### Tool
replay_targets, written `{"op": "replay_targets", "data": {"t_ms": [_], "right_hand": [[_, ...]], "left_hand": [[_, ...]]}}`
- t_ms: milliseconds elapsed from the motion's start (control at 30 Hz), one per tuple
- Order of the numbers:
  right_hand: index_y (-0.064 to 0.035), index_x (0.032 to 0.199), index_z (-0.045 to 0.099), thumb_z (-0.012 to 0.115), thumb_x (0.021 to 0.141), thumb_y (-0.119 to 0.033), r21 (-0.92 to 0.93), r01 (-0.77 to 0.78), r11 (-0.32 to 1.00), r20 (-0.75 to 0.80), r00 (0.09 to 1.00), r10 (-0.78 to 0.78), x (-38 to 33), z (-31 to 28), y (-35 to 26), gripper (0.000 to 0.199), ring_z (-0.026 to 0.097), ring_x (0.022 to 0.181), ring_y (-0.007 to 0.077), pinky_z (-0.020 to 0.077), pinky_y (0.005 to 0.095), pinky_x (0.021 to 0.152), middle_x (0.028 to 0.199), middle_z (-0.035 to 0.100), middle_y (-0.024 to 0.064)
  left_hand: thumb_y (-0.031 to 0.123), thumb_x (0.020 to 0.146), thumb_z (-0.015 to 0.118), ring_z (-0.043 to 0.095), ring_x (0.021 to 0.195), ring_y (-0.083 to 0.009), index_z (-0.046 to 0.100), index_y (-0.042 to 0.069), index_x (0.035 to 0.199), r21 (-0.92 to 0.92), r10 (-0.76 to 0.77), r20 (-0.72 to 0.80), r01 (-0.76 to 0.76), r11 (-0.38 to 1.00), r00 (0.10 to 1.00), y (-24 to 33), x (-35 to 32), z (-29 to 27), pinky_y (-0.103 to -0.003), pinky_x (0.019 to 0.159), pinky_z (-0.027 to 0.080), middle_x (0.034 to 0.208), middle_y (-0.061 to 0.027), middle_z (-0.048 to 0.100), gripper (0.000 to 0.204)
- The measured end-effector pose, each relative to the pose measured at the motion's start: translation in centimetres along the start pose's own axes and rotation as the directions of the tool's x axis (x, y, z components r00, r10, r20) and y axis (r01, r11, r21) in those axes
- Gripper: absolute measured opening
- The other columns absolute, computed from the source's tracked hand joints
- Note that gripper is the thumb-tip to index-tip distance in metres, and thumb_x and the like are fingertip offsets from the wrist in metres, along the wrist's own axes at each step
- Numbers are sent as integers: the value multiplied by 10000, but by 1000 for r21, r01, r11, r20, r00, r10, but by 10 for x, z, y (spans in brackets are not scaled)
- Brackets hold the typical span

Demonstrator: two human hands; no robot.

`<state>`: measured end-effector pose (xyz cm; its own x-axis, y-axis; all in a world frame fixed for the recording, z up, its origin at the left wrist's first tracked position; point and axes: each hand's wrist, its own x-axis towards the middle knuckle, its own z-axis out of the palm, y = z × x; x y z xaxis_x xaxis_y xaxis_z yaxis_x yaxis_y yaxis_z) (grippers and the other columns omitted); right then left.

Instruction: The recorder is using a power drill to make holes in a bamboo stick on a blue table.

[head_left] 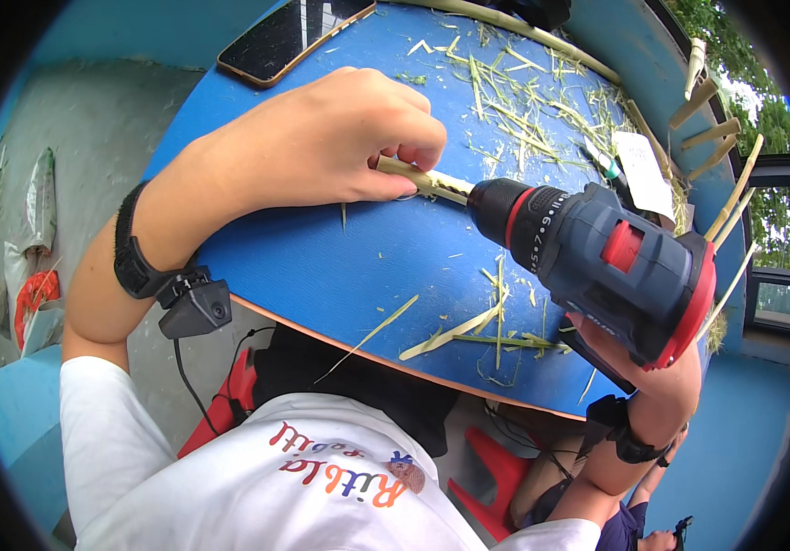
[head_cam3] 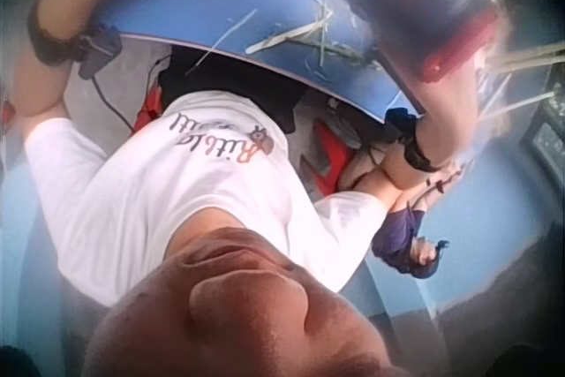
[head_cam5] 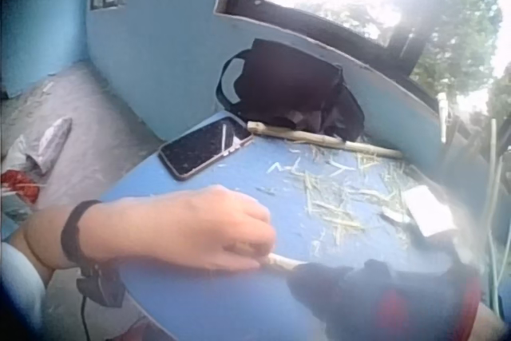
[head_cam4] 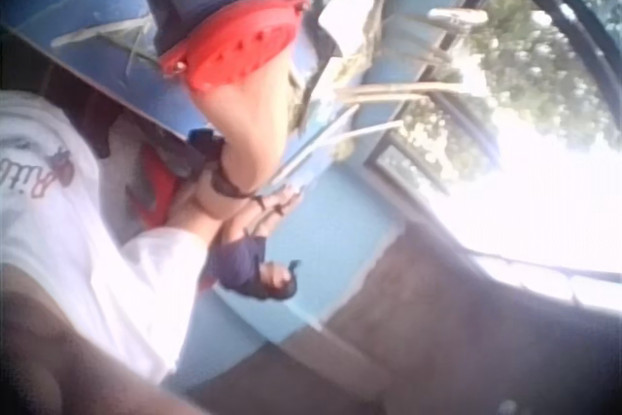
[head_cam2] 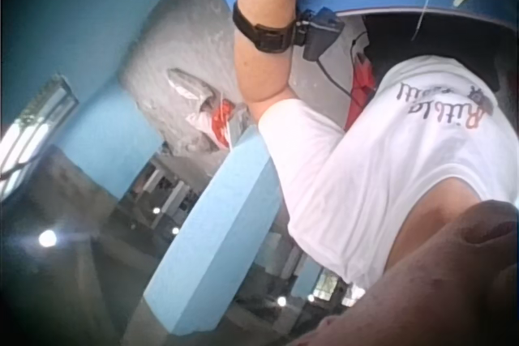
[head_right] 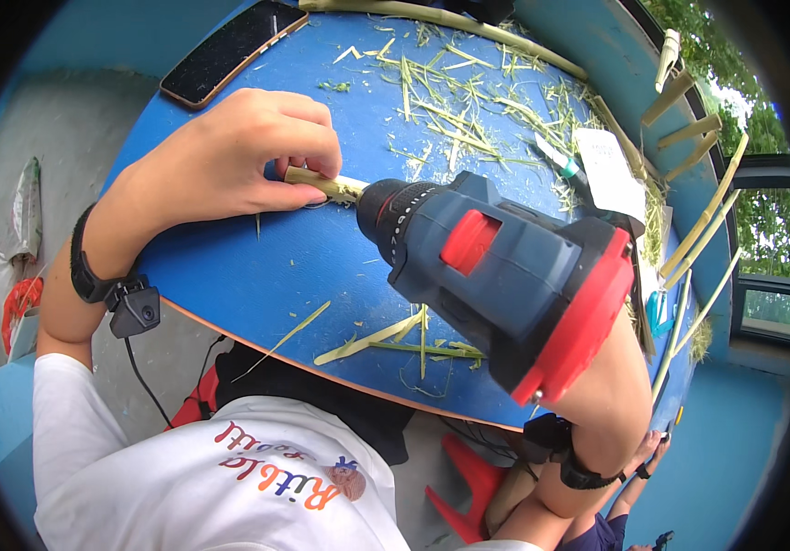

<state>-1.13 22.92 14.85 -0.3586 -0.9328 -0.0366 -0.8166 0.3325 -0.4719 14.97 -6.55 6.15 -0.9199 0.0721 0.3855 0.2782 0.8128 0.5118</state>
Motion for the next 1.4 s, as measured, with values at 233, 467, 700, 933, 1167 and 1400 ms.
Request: {"op": "replay_targets", "data": {"t_ms": [233,467,700,933,1167,1400], "right_hand": [[5,1105,609,790,685,-75,48,47,998,126,991,-53,23,7,-6,465,628,841,282,508,375,800,948,668,122],[-13,1043,602,745,713,-64,8,3,1000,105,994,-4,40,15,-34,363,589,812,291,494,372,785,923,637,122],[26,864,595,713,691,-18,-50,-61,997,188,980,69,53,6,-53,214,544,629,298,485,362,651,725,612,126],[-3,1029,608,769,738,-96,-49,-2,999,23,1000,3,29,-14,-27,345,599,820,328,493,381,801,941,634,134],[-19,1156,622,802,778,-174,218,-91,972,-150,981,125,9,-10,41,447,631,910,205,493,341,864,1005,667,74],[-2,1027,639,766,767,-134,466,-125,876,-231,939,257,38,-15,60,318,459,528,63,350,232,484,713,565,-7]], "left_hand": [[41,758,761,624,694,-212,667,8,830,-31,-2,-14,1,1000,1000,-12,-4,11,-311,616,517,812,-78,614,124],[61,775,767,621,695,-213,679,13,845,-61,-21,-24,20,998,999,-23,-10,14,-318,624,517,810,-77,618,122],[67,786,757,630,757,-249,675,28,835,6,46,-46,-46,999,998,-31,-6,23,-356,678,514,822,-77,621,103],[94,813,729,612,826,-274,684,59,885,75,44,-22,-42,996,999,-31,4,31,-394,753,497,827,-66,615,92],[95,818,719,600,880,-244,709,97,1070,296,135,6,-131,946,991,-41,10,34,-373,736,507,883,-45,619,252],[92,819,709,596,896,-227,721,122,1047,371,26,32,-37,928,999,-48,20,32,-349,703,510,909,-41,611,230]]}}
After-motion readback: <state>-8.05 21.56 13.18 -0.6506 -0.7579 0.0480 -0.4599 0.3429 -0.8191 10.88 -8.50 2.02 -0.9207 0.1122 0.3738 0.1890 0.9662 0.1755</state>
